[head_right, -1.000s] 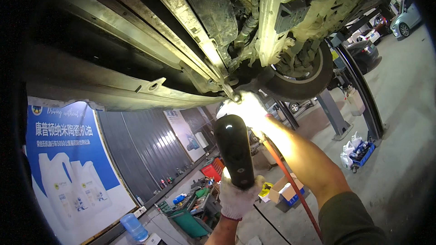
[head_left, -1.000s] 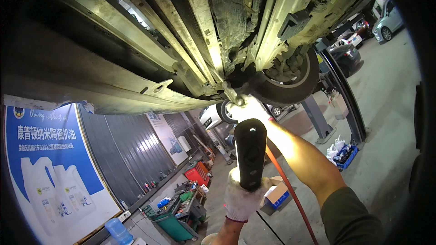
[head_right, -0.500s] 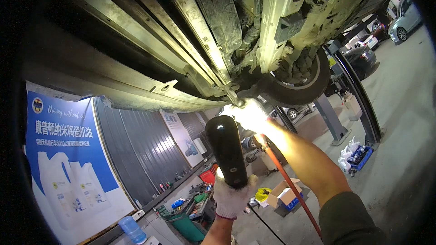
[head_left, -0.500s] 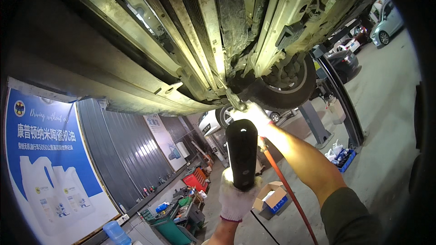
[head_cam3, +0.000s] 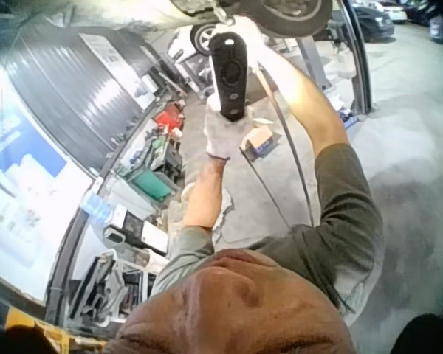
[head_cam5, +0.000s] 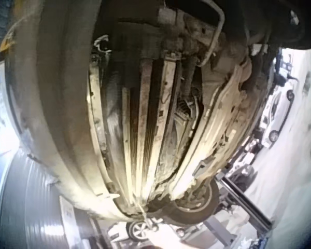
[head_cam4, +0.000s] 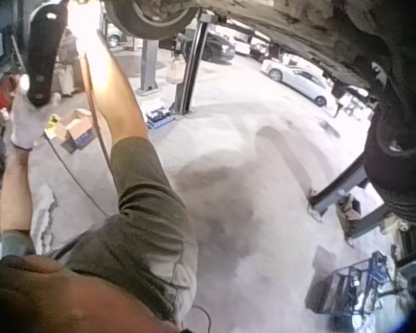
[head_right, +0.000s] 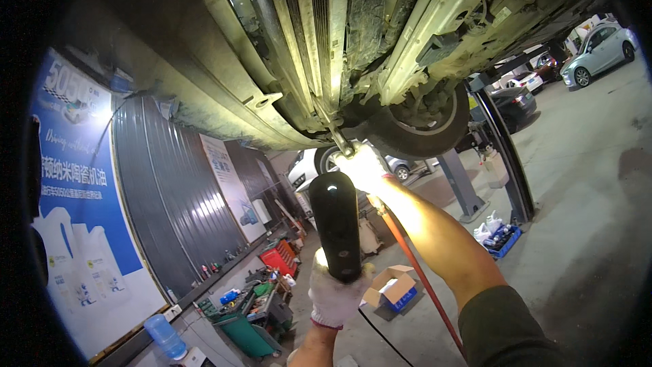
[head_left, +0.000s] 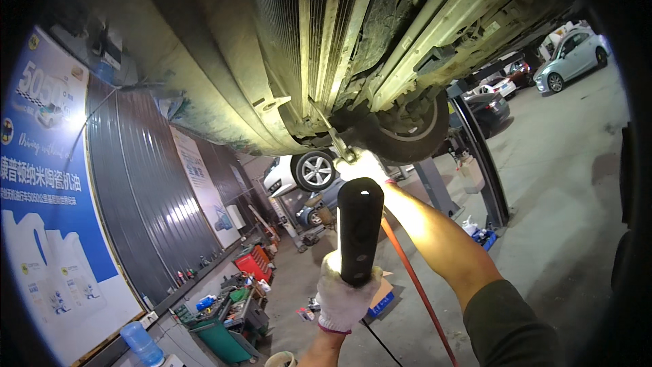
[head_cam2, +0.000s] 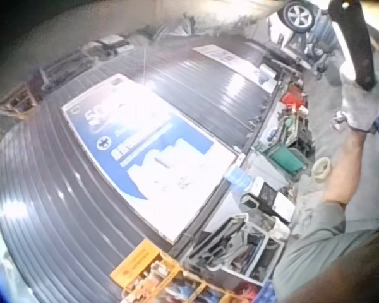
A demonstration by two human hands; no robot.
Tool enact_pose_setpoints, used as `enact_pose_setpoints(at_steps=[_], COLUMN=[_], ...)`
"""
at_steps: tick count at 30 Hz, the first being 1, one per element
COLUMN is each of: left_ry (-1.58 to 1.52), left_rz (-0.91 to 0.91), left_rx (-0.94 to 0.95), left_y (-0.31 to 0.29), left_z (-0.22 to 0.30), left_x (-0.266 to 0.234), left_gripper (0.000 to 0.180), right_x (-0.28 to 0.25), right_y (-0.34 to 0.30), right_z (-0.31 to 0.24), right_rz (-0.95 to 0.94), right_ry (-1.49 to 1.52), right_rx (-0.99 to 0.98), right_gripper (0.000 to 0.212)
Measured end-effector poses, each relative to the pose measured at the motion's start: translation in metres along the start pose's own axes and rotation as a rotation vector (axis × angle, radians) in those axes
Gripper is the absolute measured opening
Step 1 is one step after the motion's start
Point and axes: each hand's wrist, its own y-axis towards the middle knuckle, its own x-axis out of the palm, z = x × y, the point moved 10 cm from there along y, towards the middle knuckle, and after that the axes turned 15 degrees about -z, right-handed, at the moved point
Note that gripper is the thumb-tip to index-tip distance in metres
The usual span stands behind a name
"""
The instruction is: The person uses a flashlight to inspect the underside of a car raised on a lift. They then pick up a large metal underbody panel and install it under the car, aligning and securing it by hand.
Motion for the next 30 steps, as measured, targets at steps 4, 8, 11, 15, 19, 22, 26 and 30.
enact_pose_setpoints(at_steps=[4, 8, 11, 15, 19, 22, 26, 30], left_ry=[0.028, -0.001, 0.013, -0.046, -0.028, -0.097, -0.173, -0.269], left_rz=[0.014, 0.032, 0.008, -0.063, -0.073, -0.103, -0.112, -0.058], left_rx=[0.04, 0.07, 0.1, 0.115, 0.1, 0.059, 0.108, 0.091], left_y=[-0.016, -0.03, -0.039, -0.056, -0.081, -0.099, -0.12, -0.148], left_z=[0.011, 0.01, 0.018, 0.024, 0.037, 0.058, 0.076, 0.109], left_x=[-0.011, -0.02, -0.021, -0.021, -0.034, -0.053, -0.063, -0.088], left_gripper=[0.055, 0.051, 0.056, 0.058, 0.056, 0.052, 0.045, 0.044], right_x=[0.008, -0.004, -0.025, -0.046, -0.065, -0.069, -0.097, -0.117], right_y=[-0.005, -0.029, -0.073, -0.116, -0.143, -0.168, -0.215, -0.257], right_z=[0.001, -0.028, -0.068, -0.118, -0.142, -0.155, -0.204, -0.242], right_rz=[-0.049, 0.043, 0.079, 0.096, 0.122, -0.006, -0.014, 0.057], right_ry=[0.189, 0.053, 0.003, -0.123, 0.088, 0.547, 0.597, 0.389], right_rx=[0.02, -0.07, -0.076, -0.125, -0.209, -0.154, -0.193, -0.157], right_gripper=[0.027, 0.035, 0.037, 0.042, 0.043, 0.017, 0.011, 0.011])
